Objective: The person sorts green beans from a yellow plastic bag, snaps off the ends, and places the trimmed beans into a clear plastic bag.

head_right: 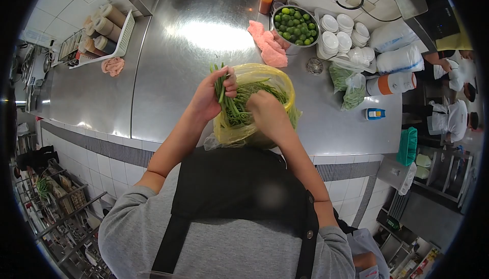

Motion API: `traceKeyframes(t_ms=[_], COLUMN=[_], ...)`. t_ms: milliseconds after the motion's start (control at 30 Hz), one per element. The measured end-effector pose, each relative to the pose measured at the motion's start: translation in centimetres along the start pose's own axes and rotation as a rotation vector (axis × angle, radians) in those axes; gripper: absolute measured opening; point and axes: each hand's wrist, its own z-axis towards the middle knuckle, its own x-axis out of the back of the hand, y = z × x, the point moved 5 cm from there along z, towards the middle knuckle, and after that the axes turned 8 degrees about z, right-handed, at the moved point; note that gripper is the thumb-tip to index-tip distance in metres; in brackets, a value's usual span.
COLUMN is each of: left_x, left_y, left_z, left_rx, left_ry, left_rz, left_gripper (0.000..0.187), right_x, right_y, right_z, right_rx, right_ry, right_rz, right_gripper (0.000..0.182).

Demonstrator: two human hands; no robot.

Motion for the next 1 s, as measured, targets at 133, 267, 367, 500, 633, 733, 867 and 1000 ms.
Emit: traceKeyframes(t_ms=[133, 267, 367, 500, 633, 733, 867, 1000], left_x=[0.3, -2.3, -3.2, -2.7, -2.5, -2.3, -2.0, -1.1], left_y=[-0.5, 0.0, -0.2, 0.0, -0.2, -0.2, -0.1, 0.9], left_z=[-0.5, -1.4, -1.2, -1.0, -1.1, -0.9, -0.6, -0.8], left_rx=[0.006, -0.09, -0.215, -0.178, -0.192, -0.286, -0.341, -0.132], left_ry=[0.045, 0.071, -0.063, -0.051, -0.082, -0.061, -0.015, 0.115], left_rz=[0.241, 0.774, 0.786, 0.88, 1.055, 1.207, 1.126, 0.793], left_gripper=[0.021, 0.023, 0.023, 0.023, 0.02, 0.017, 0.012, 0.013], right_x=[3.3, 4.0, 3.6, 2.7, 2.9, 3.1, 3.9, 3.8], right_y=[-0.3, 0.8, 0.3, 0.4, 0.3, 0.5, 1.0, 2.5], right_z=[0.3, 0.0, 0.1, 0.0, -0.1, -0.2, -0.2, -0.5], right_rx=[-0.008, -0.153, -0.13, -0.064, -0.017, -0.164, -0.202, -0.211], right_ry=[0.308, 0.328, 0.287, 0.298, 0.284, 0.222, 0.283, 0.287], right_rz=[0.351, 0.724, 0.824, 0.847, 0.779, 1.092, 1.186, 0.599], right_gripper=[0.008, 0.009, 0.008, 0.007, 0.006, 0.003, 0.006, 0.012])
